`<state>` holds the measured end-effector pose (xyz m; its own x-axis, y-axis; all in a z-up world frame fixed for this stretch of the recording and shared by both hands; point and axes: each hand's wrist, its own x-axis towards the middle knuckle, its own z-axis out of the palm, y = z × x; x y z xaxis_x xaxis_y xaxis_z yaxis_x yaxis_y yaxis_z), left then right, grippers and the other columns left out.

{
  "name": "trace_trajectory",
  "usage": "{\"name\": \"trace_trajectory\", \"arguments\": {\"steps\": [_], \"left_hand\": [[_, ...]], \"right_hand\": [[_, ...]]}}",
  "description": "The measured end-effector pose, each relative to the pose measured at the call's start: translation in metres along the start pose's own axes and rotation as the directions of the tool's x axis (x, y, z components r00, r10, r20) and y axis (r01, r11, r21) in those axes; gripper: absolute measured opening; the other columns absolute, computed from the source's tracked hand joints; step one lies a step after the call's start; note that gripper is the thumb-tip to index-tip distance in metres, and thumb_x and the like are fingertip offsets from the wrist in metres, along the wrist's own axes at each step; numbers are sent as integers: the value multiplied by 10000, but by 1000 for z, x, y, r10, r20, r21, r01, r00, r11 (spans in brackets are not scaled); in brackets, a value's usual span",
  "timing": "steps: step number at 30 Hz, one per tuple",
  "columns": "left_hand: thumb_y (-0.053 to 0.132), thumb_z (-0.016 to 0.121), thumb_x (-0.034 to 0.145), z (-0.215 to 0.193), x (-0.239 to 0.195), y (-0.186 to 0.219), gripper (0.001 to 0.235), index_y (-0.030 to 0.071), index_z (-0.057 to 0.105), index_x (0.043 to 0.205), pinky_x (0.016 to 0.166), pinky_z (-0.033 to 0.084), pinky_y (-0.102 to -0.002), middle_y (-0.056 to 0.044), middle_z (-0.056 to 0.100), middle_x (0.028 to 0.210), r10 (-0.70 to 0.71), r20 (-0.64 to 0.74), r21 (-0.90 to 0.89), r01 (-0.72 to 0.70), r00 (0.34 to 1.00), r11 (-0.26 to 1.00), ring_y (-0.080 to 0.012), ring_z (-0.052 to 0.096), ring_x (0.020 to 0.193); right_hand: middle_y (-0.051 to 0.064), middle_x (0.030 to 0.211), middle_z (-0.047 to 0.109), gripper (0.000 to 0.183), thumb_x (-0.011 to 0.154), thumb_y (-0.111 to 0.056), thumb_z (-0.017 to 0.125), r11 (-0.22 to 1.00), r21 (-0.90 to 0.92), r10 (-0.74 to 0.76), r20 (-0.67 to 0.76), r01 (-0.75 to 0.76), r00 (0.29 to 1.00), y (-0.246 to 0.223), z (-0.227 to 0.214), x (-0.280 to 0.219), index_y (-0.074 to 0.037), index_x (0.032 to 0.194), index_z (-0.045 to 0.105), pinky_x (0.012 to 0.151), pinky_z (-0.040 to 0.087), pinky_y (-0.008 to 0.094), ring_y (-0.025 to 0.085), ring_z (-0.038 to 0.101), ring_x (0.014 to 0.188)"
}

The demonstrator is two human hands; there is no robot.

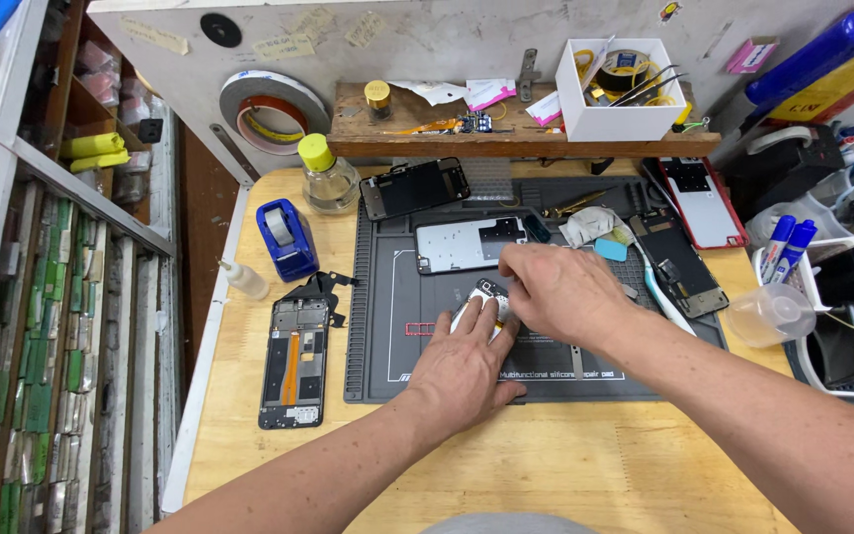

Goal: The person works on a disassembled smartphone, using tweezers to remove small components from the motherboard and place them on the workbench. They then install a new battery into the phone chassis and continue to transfer small parts between the motherboard and the chassis.

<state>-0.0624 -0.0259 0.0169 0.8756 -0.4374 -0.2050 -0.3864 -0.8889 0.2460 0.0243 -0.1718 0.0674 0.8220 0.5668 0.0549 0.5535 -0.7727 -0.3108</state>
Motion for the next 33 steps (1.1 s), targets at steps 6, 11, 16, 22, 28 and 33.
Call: {"name": "trace_trajectory", "arguments": {"steps": [6,11,16,22,28,33], "left_hand": [[381,676,939,-8,2,-1,671,35,441,1464,1107,361,-515,-209,432,1468,-3,63,-9,4,998,1000,-331,346,1440],[254,658,929,-9,4,-3,613,38,450,1464,1076,384,-506,-191,460,1426,25,25,-2,-25,999,1000,-325,381,1388],[234,689,890,-8,5,-3,616,39,474,1433,1069,380,-513,-201,465,1419,46,-21,8,-45,999,999,-347,376,1383],[214,699,879,-14,6,1,596,47,500,1415,1091,398,-502,-170,506,1380,12,18,-16,-11,1000,1000,-324,417,1369],[196,715,857,-15,8,3,610,65,507,1415,1105,403,-499,-138,524,1356,-17,27,-21,18,999,1000,-300,421,1367],[172,698,851,-12,7,3,617,102,517,1436,1084,419,-491,-109,524,1374,-40,-6,-54,39,999,998,-278,420,1377]], "right_hand": [[99,991,746,256,935,-314,657,986,-117,135,129,-120,982,-1,2,-2,-102,1079,654,801,565,492,339,715,940],[129,991,749,255,857,-164,638,995,-3,97,79,-97,992,3,-5,-2,-101,1100,681,846,555,488,354,710,965],[114,1026,750,258,830,-122,615,993,56,97,90,-103,991,6,-6,-6,-107,1073,703,844,563,482,355,710,977],[143,1041,739,250,865,-175,640,995,33,90,30,-91,996,7,0,-9,-93,1099,673,831,554,501,373,701,978],[166,969,744,256,895,-204,659,993,42,110,33,-112,993,9,2,-8,-102,1130,663,825,554,507,386,706,939],[155,952,754,263,881,-141,629,993,87,75,42,-78,996,11,2,-6,-108,1138,672,807,567,491,374,718,927]]}}
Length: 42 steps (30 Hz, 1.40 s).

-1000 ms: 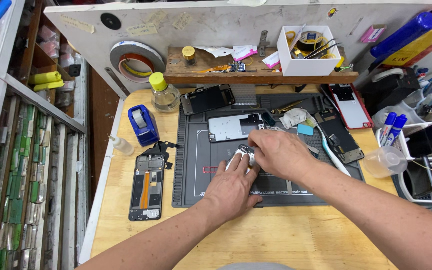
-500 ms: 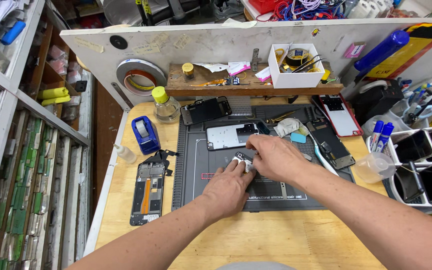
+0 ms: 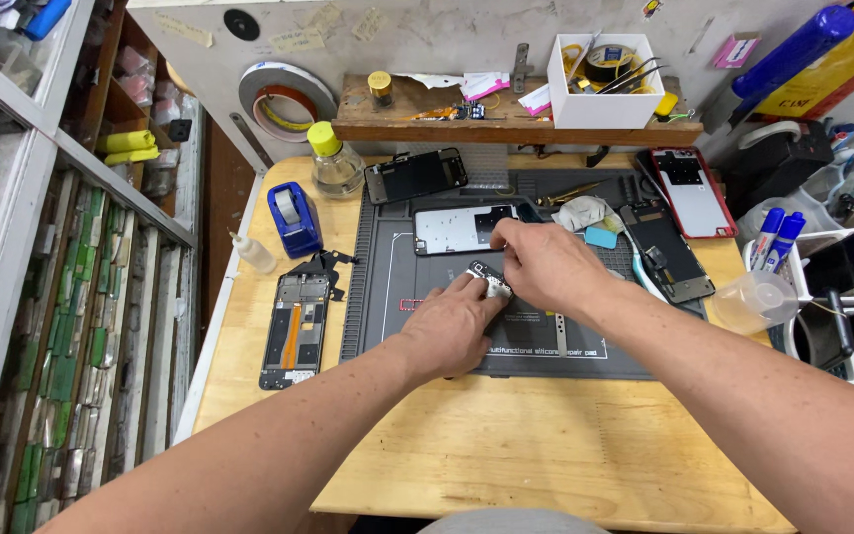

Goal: The person works on a disassembled smartphone, using tweezers to remove small components from the motherboard and place them on the workbench. They then install a new battery into the phone chassis and continue to transfer small parts between the motherboard and the chassis.

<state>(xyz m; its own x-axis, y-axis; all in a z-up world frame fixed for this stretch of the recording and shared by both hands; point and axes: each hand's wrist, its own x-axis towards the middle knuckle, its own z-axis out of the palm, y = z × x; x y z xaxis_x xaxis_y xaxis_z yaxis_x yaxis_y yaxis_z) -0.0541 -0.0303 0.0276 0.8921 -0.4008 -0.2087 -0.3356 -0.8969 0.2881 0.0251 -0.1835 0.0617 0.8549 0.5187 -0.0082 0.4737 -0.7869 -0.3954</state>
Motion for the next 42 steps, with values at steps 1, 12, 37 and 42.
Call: {"name": "trace_trajectory", "arguments": {"steps": [1,12,37,42], "left_hand": [[173,700,847,0,2,1,623,113,517,1439,1086,417,-486,-106,523,1372,-3,4,3,3,1000,1000,-275,419,1375],[212,755,820,3,6,-4,621,155,570,1410,1075,452,-443,-93,548,1331,-6,9,-2,6,1000,1000,-266,462,1338],[96,700,763,7,30,-25,542,72,647,1302,1025,456,-487,-130,591,1304,208,-93,-71,-215,974,974,-297,486,1308],[199,759,787,17,38,-34,471,18,673,1213,1082,392,-507,-171,624,1273,208,-243,-119,-241,948,963,-322,499,1278]], "right_hand": [[164,962,750,257,905,-188,641,998,-48,29,12,-28,1000,1,-1,0,-108,1147,668,822,562,491,377,715,937],[171,1014,738,263,917,-176,656,996,-70,47,21,-45,999,-1,2,6,-93,1166,647,867,552,484,374,704,990],[119,1009,757,331,914,-25,639,875,420,354,-220,-239,909,14,20,-29,-31,1243,608,725,614,321,200,791,866],[124,1043,716,359,930,-16,618,666,697,521,-178,-267,835,17,13,-34,2,1284,559,692,653,282,194,787,865]]}}
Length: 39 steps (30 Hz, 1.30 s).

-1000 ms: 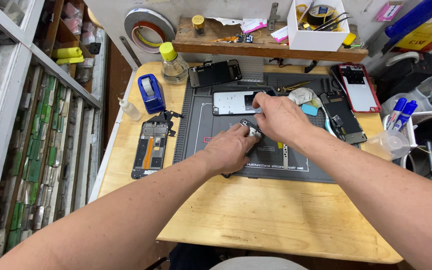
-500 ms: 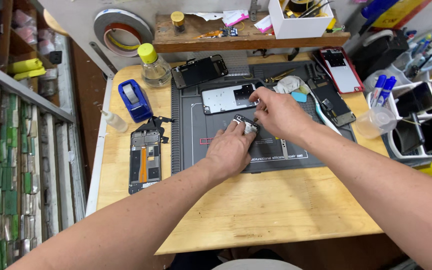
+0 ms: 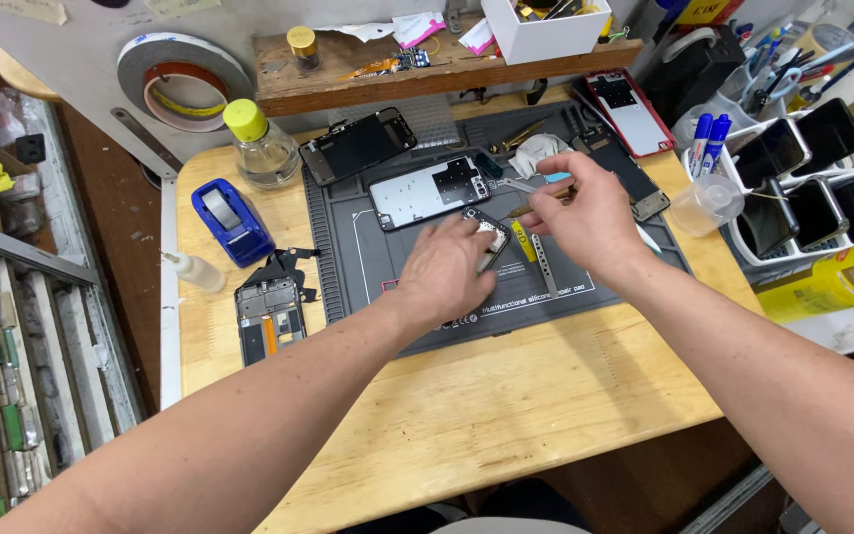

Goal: The person works on a disassembled smartphone, using tweezers to remove small components from the motherboard and place them on the workbench. They then install a new battery into the phone chassis and continue to transfer small parts between the motherboard and the chassis.

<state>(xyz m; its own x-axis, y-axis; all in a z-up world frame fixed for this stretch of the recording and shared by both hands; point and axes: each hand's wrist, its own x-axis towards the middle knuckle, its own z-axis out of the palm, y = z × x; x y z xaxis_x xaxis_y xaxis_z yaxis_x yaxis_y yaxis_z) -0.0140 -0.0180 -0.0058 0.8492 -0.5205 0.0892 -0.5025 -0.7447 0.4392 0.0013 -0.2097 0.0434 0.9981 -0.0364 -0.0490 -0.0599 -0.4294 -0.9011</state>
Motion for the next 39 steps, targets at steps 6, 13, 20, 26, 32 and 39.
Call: {"name": "trace_trajectory", "arguments": {"steps": [6,13,20,26,32,39], "left_hand": [[30,664,839,-15,19,-72,217,70,795,1007,908,571,-443,-197,752,1051,-445,-359,-202,397,821,895,-370,730,981],[117,750,813,-27,31,-88,209,122,802,1015,903,562,-442,-176,736,1068,-471,-141,-58,468,871,882,-360,707,1005],[95,720,852,-21,32,-81,81,66,771,909,861,554,-469,-150,705,1095,-351,-179,83,370,919,925,-362,681,1013],[107,736,844,-23,39,-64,93,28,731,894,798,578,-438,-172,718,938,-435,-194,-133,416,879,900,-321,714,875],[-21,722,895,-26,43,-29,147,20,633,1005,723,645,-339,-121,708,911,-487,311,-948,305,816,-94,-209,725,768],[59,665,953,-27,31,-21,156,44,616,1101,805,617,-329,-112,700,982,-330,323,-912,199,887,-359,-200,708,857]], "right_hand": [[126,1024,703,374,926,-6,628,978,172,113,17,-114,993,11,-14,-4,22,1291,556,691,639,276,197,766,857],[121,1021,677,348,923,-3,633,969,206,138,21,-140,990,16,-24,-8,44,1261,564,688,650,286,207,774,843],[128,1007,701,347,924,-6,629,968,208,132,43,-138,990,9,-26,-9,34,1263,566,706,654,282,187,767,840],[127,1012,708,339,934,-17,627,967,216,133,43,-139,990,-10,-27,-9,22,1267,573,714,653,287,178,763,847],[129,1040,704,345,937,-16,621,940,338,41,27,-48,999,-30,-26,-8,20,1276,564,728,659,305,194,758,863],[157,1055,702,357,940,-10,632,921,388,17,14,-21,1000,-42,-25,-3,27,1287,558,737,651,308,212,756,865]]}}
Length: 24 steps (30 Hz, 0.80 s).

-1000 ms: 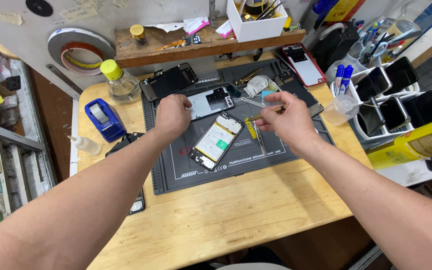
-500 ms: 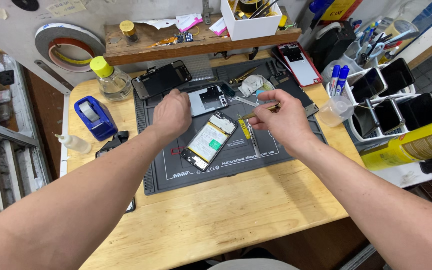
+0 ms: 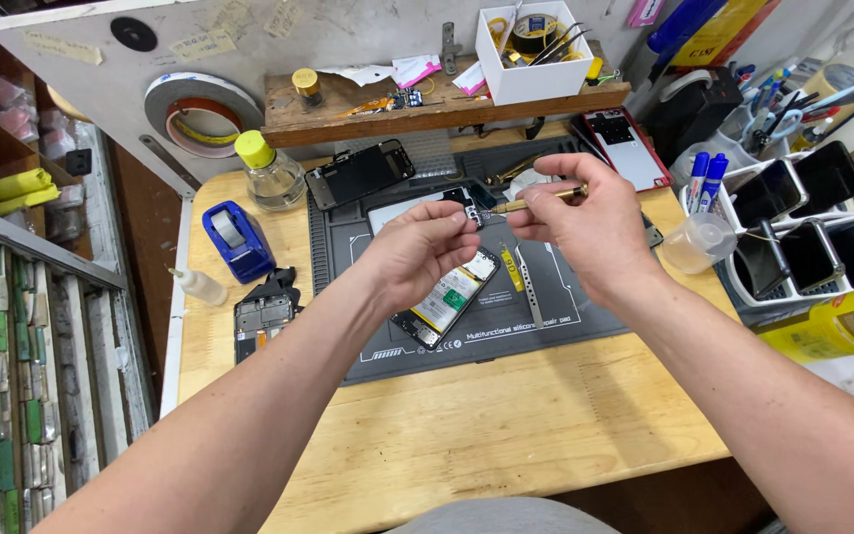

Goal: The person works on a disassembled smartphone, using tweezers to remove small components from the motherboard and place them on the workbench. They then install a new battery into the phone chassis and continue to transfer small parts between the motherboard and the chassis.

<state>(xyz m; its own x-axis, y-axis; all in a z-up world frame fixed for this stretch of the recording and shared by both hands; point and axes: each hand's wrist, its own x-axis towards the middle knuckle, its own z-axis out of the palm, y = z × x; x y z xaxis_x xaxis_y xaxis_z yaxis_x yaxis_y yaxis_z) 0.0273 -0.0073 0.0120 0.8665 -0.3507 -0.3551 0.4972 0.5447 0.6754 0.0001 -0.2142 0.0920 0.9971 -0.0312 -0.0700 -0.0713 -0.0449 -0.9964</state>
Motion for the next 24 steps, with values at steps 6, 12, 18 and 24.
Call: {"name": "trace_trajectory", "arguments": {"steps": [6,12,18,24], "left_hand": [[47,650,964,1,3,-1,135,43,612,1094,791,616,-331,-110,691,969,-1,21,-8,1,1000,1000,-203,707,843],[47,643,968,5,3,0,135,36,617,1100,766,611,-325,-108,684,961,5,2,39,-5,1000,999,-196,696,822],[40,638,967,8,3,0,133,37,609,1097,765,615,-329,-116,683,964,-7,4,28,6,1000,1000,-201,694,820],[46,639,967,7,4,-2,140,43,608,1104,768,614,-330,-116,685,970,-9,-20,14,9,1000,1000,-206,695,832]], "right_hand": [[136,1048,695,360,941,-15,615,1000,12,-2,17,2,1000,0,2,-2,29,1293,556,747,663,316,208,759,867],[138,1037,694,373,944,-3,603,999,46,-5,26,3,1000,-4,-1,-3,26,1308,527,756,660,329,210,751,872],[128,1047,697,383,936,-9,606,999,35,15,38,-16,999,-7,-1,-5,24,1311,535,761,663,323,205,755,875],[141,1052,694,379,926,-16,620,999,36,19,19,-20,1000,-8,-1,-8,29,1295,545,761,660,323,203,757,872]]}}
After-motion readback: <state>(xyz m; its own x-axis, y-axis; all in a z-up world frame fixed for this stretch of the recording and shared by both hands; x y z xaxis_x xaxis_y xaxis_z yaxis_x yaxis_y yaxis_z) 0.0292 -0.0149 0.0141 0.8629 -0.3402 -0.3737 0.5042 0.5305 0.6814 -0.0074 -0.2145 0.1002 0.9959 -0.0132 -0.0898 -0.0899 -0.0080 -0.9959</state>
